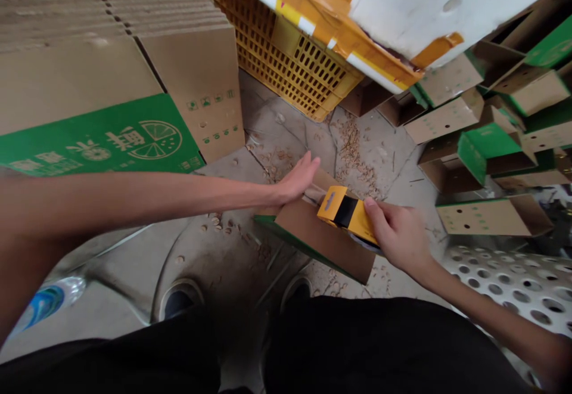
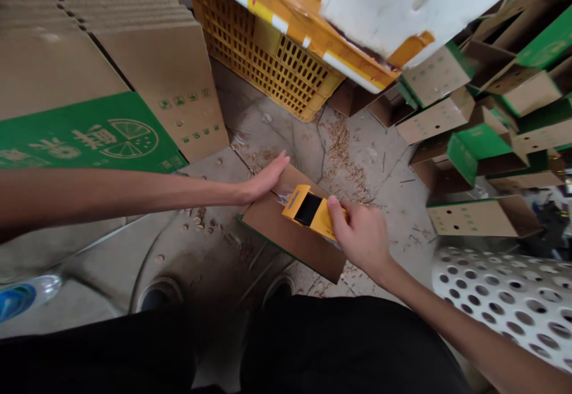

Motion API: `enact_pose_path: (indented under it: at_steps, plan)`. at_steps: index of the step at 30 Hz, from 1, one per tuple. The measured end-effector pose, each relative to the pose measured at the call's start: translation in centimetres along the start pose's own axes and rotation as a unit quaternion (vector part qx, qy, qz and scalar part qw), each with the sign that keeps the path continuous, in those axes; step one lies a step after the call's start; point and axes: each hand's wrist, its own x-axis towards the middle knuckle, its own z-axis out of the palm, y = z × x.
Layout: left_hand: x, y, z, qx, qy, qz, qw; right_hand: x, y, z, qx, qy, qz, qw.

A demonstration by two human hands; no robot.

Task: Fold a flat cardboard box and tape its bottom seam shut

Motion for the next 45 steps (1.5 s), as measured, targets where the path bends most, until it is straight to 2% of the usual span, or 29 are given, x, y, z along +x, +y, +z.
enact_pose_path:
  at_steps: [4,8,12,15,17,22,28,33,37,39,43,45]
  plan:
    - [3.5,0.9,0.6,0.150,-0.013,0.139,0.979,0.0,-0.1,0.1,-0.003,-0.005,0.005,1.000]
    - [4.6,1.5,1.3,0.303,0.009,0.239,0.922,-0.1,0.0,0.0,0.000,0.001,0.003,1.000]
    - [3.6,1.7,1.9,0.455,0.065,0.242,0.854,0.0,-0.1,-0.2,-0.006,-0.011,0.004,1.000]
    - [2.6,2.0,2.1,0.533,0.070,0.257,0.803,0.3,-0.4,-0.4,-0.019,-0.031,0.008,0.999]
    - [2.3,2.2,2.3,0.554,0.062,0.277,0.783,0.5,-0.6,-0.5,-0.029,-0.039,0.013,0.999]
    - [2.3,2.4,2.8,0.562,0.062,0.262,0.782,0.9,-1.0,-0.9,-0.025,-0.056,0.020,0.998]
    - [2.2,3.0,3.0,0.553,0.047,0.277,0.784,1.0,-0.7,-1.1,-0.020,-0.052,0.014,0.998]
    - [2.0,3.3,2.1,0.489,0.016,0.208,0.847,0.9,-0.3,-0.8,-0.003,-0.045,0.012,0.999]
    - [1.8,3.2,1.4,0.450,0.004,0.220,0.866,1.0,0.1,-0.5,0.010,-0.042,0.008,0.999]
    - [1.6,3.1,1.4,0.456,0.001,0.220,0.863,1.0,0.1,-0.5,0.013,-0.048,0.004,0.999]
    - [2.0,2.6,2.2,0.506,0.001,0.227,0.832,1.0,0.0,-0.5,0.010,-0.040,0.013,0.999]
    - [2.4,2.2,2.6,0.517,0.010,0.224,0.826,0.8,-0.1,-0.4,0.008,-0.028,0.014,0.999]
